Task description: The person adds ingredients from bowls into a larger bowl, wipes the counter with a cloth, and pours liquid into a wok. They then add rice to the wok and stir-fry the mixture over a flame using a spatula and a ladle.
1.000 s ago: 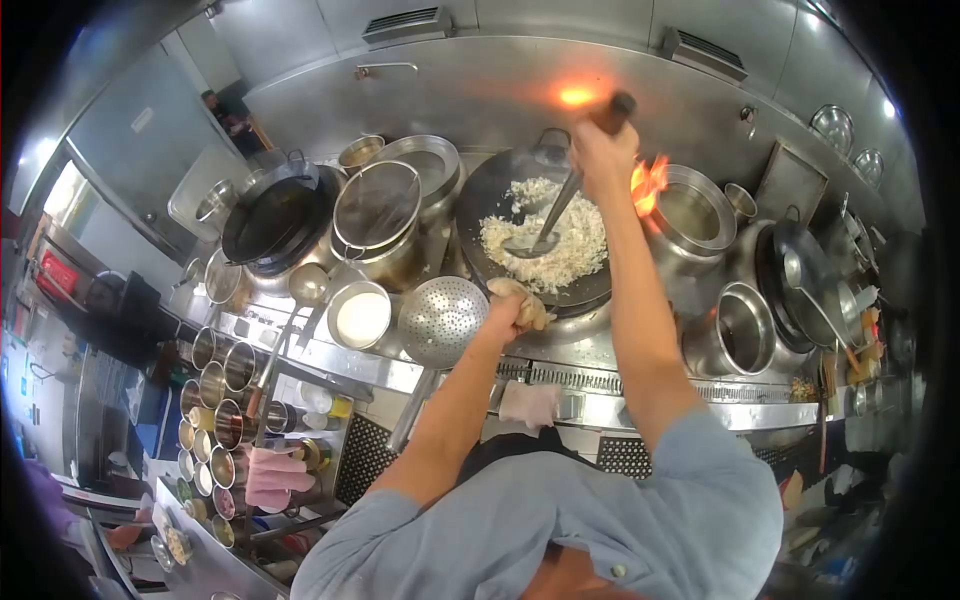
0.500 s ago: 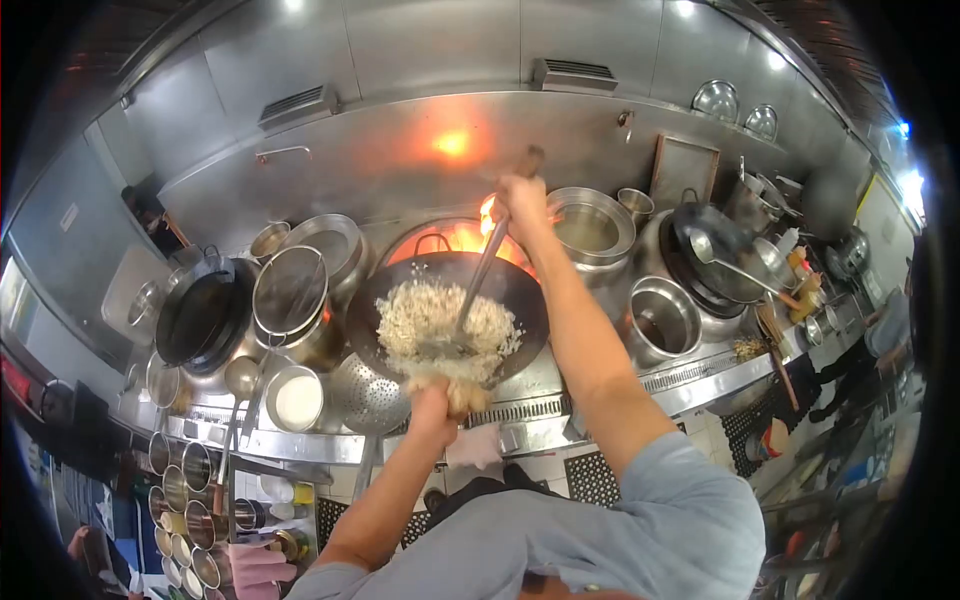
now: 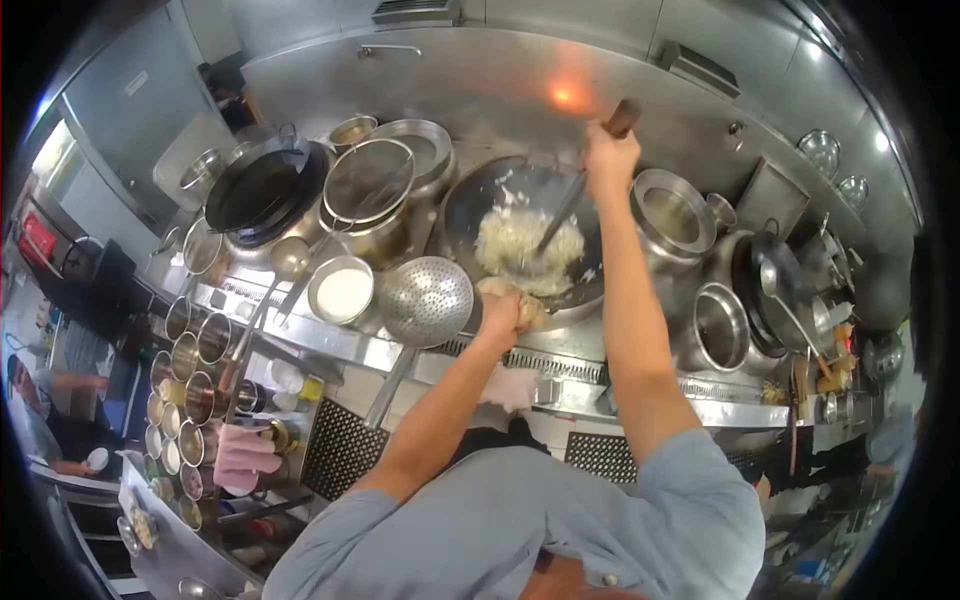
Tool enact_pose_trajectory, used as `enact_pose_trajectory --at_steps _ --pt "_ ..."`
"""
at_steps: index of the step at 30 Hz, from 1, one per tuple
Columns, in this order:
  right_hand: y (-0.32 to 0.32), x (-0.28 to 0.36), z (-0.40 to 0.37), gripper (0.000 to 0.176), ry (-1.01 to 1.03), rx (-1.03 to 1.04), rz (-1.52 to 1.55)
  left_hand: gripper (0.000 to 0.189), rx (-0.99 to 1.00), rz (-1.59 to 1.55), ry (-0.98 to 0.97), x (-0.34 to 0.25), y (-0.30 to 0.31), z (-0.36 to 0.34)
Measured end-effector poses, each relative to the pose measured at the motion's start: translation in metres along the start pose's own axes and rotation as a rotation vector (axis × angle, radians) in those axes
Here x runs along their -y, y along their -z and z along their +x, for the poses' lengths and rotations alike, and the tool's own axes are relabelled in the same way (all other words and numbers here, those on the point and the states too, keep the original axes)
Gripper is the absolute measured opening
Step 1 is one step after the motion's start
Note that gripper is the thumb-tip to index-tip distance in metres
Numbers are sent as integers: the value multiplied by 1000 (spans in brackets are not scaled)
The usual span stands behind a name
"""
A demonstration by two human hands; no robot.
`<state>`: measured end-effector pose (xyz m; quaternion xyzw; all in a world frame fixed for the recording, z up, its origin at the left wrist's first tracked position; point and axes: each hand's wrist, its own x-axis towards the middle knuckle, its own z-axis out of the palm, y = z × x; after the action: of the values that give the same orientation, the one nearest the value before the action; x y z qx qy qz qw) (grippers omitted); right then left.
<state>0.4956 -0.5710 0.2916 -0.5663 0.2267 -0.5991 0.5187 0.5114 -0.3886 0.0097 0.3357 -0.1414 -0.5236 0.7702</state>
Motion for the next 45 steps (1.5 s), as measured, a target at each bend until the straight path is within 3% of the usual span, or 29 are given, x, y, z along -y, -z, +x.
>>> enact_pose_trajectory --at_steps 1,2,3,5,7,9,11,13,14,15,16,17,18,19,21,23,25,28,29,30,31,32,35,37,40,43,45 --pt "2 -34 -2 5 50 -10 -56 23 116 35 -71 7 5 1" --pt "3 -27 1 6 84 2 10 18 -16 193 -90 15 0 -32" --pt "6 -12 8 5 73 -24 34 13 -151 349 -88 20 -7 -66" --pt "7 45 25 3 50 -72 91 9 -113 450 -130 18 -1 -73" --pt "26 91 0 3 34 76 256 10 -215 101 -38 15 -13 -52" --pt "25 69 -34 5 65 -59 91 16 -276 32 25 -4 -21 -26" --pt "38 3 -60 4 14 0 110 25 -290 105 86 -20 -29 0" --pt "83 -26 -88 3 116 135 75 4 -32 585 -532 21 17 -17" --pt "104 -11 -115 5 379 198 -397 6 -176 508 -399 17 9 -33" --pt "126 3 -145 23 -90 344 -237 10 -325 400 -270 12 -1 -50" --pt "144 4 -172 42 -278 524 129 15 -471 276 -158 6 -11 -67" --pt "162 5 -198 62 -573 638 540 19 -375 257 -36 -7 -3 -70" --pt "181 6 -225 82 -877 694 796 20 -394 222 -105 -13 -2 -55" --pt "190 -11 -242 77 -1068 448 867 22 -413 191 -163 -21 4 -29" --pt "186 -47 -245 70 -1228 89 1259 31 -567 381 -165 -23 32 42" --pt "193 -124 -210 72 -1235 447 1327 40 -506 597 -120 -23 59 90" --pt "154 -68 -162 75 -1138 440 227 39 -545 516 -59 -44 15 58" --pt "161 -60 -172 78 -767 607 -518 36 -553 448 -95 -50 11 57" --pt "173 -77 -191 77 -876 593 -566 35 -541 432 -115 -44 15 59" --pt "194 -121 -217 80 -624 582 -707 37 -453 421 -94 -51 9 53" --pt "213 -154 -237 83 -357 574 -835 37 -486 519 -121 -47 15 59" --pt "221 -140 -242 81 -280 542 -830 38 -525 619 -163 -45 26 69" --pt "253 -56 -230 78 -386 644 -1124 40 -567 724 -210 -48 32 70" --pt "291 -18 -224 78 -291 677 -1056 40 -517 674 -184 -52 33 67" --pt "301 42 -206 76 -337 871 -1168 42 -577 708 -251 -31 67 92" --pt "262 -5 -199 77 -416 976 -1256 49 -523 600 -185 -35 55 81" --pt "218 -54 -182 78 -457 984 -1264 51 -412 603 -12 -49 50 76"
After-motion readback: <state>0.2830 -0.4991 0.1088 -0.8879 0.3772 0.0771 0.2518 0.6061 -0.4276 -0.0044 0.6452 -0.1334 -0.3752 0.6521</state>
